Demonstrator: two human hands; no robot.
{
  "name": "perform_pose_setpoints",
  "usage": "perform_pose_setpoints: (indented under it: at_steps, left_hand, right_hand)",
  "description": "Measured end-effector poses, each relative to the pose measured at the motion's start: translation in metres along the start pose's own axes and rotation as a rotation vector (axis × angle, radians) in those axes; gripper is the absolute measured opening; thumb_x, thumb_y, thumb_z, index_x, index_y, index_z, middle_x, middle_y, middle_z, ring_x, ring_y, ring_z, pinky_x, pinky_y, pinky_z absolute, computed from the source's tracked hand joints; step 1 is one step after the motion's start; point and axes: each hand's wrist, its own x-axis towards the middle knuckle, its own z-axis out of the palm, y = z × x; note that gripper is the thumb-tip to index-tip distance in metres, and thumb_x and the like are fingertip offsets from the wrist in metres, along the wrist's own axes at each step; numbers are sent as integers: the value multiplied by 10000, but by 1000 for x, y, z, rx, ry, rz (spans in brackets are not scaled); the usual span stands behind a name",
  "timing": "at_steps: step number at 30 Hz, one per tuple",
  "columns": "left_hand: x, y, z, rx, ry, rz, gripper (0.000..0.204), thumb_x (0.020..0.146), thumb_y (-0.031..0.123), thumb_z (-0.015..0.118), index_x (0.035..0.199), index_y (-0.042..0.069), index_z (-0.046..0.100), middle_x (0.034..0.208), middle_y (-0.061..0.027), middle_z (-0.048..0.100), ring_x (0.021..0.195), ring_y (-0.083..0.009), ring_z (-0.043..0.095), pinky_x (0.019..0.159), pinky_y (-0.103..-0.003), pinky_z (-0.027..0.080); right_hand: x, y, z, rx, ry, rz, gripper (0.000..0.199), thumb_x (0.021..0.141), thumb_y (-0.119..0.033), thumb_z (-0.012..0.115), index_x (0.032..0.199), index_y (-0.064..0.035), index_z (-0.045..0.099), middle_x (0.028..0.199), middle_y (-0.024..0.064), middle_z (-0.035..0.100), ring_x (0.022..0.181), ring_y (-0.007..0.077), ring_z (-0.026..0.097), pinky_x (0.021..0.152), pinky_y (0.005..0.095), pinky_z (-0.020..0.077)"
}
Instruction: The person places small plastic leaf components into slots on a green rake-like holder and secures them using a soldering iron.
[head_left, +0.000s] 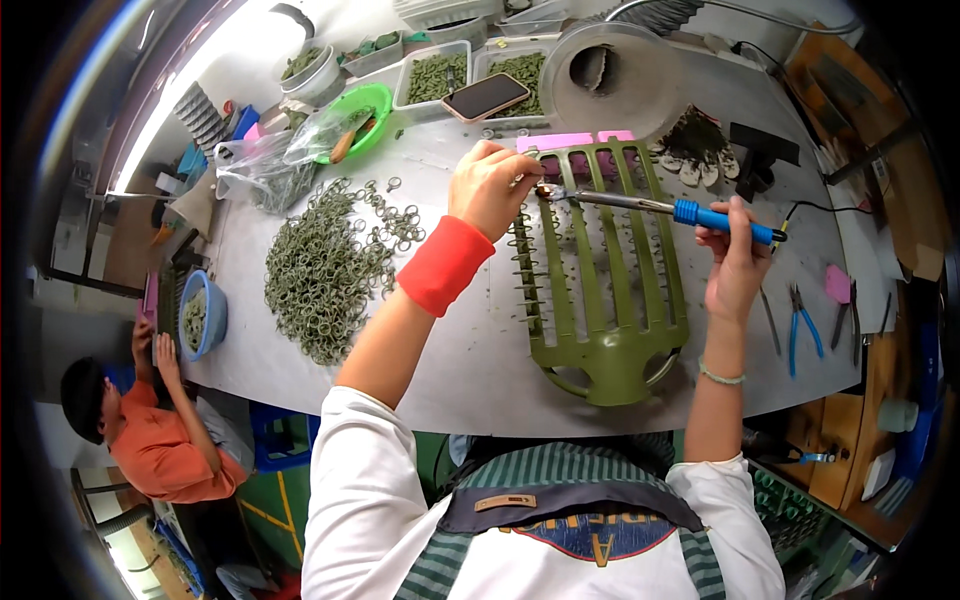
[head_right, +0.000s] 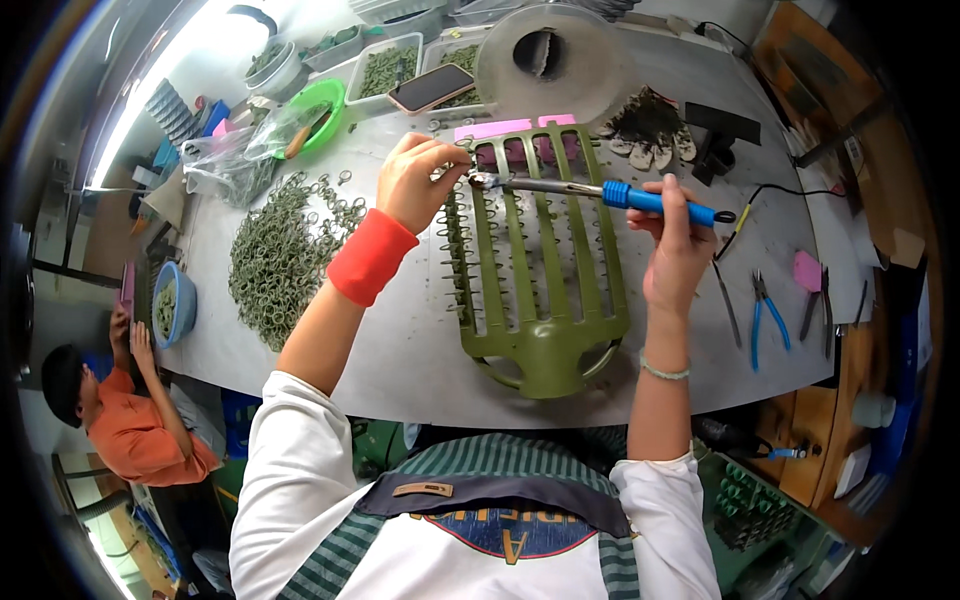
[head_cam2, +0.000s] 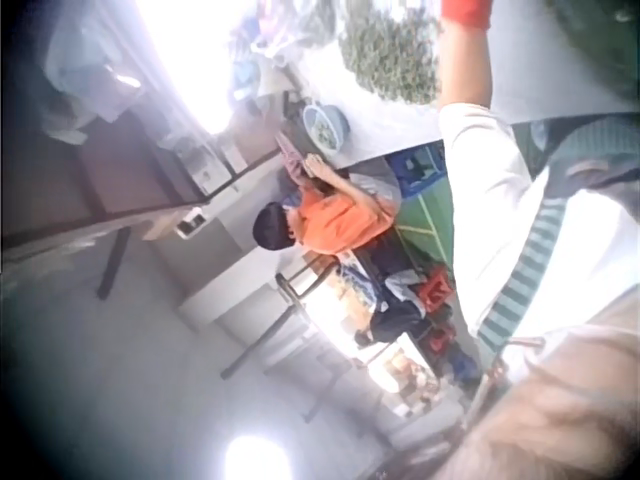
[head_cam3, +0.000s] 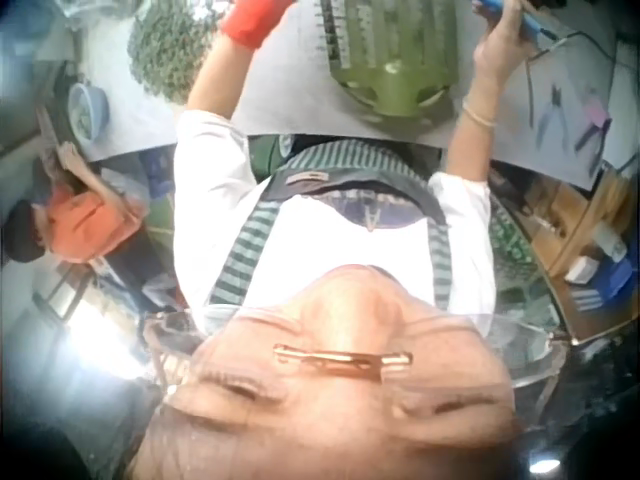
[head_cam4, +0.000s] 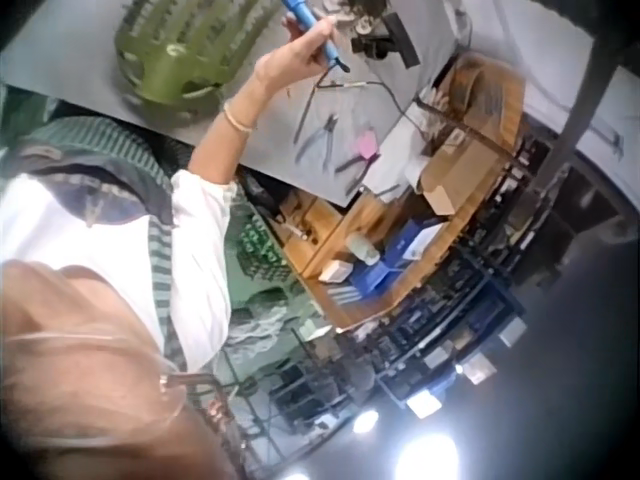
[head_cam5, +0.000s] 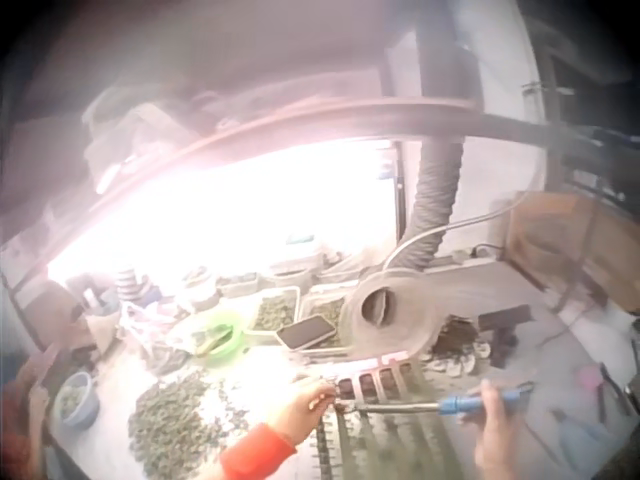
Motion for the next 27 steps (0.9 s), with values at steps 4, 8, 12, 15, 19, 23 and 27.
perform_pose_setpoints:
  at_steps: [4, 8, 12, 15, 19, 23, 27]
  left_hand:
    - [4, 1, 12, 31, 19, 39, 96, 718, 112, 736, 803, 137, 698, 787, 4, 683, 803, -221, 586, 737, -331, 490]
    - [0, -5, 11, 35, 11, 19, 86, 702, 134, 733, 769, 151, 683, 798, 21, 680, 815, -214, 567, 742, -337, 464]
    - [3, -7, 9, -40, 47, 26, 143, 715, 155, 748, 834, 127, 675, 798, -3, 669, 802, -219, 577, 734, -345, 476]
    - [4, -50, -5, -244, 179, -334, 175, 758, 145, 748, 858, 56, 636, 764, -71, 660, 635, -175, 612, 578, -287, 497]
    - [-48, -168, -43, 383, -179, -600, 215, 744, 218, 746, 779, 33, 641, 780, -133, 660, 736, -311, 637, 709, -395, 505]
    - [-82, -198, -36, 572, -283, -633, 213, 743, 234, 743, 779, 43, 656, 831, -142, 663, 800, -319, 635, 724, -405, 500]
    - [-69, -159, -45, 276, -112, -745, 188, 760, 208, 739, 784, 40, 657, 779, -129, 675, 710, -269, 651, 693, -358, 518]
  right_hand:
    - [1, 8, 3, 20, -9, 8, 273, 902, -223, 623, 846, 42, 662, 742, 93, 662, 584, 148, 645, 546, 261, 548]
    - [-1, 1, 3, -29, 1, 2, 281, 901, -228, 621, 844, 44, 667, 750, 90, 665, 582, 143, 641, 535, 263, 541]
    - [1, -10, -8, -31, 22, -4, 254, 895, -229, 629, 836, 16, 663, 739, 71, 657, 566, 124, 629, 511, 243, 521]
    - [1, -11, -15, -38, 30, 4, 256, 893, -231, 630, 836, 17, 659, 730, 71, 654, 559, 119, 626, 508, 234, 515]
    - [-3, -15, -9, -20, -17, 26, 258, 895, -230, 626, 832, 19, 656, 720, 72, 652, 550, 123, 624, 507, 232, 511]
    - [-3, -18, -7, -31, 8, 34, 263, 894, -233, 627, 823, 19, 654, 735, 76, 654, 548, 121, 621, 507, 229, 511]
    - [-6, -20, -9, -70, 13, 29, 263, 893, -236, 631, 824, 17, 655, 743, 79, 654, 548, 124, 619, 507, 231, 510]
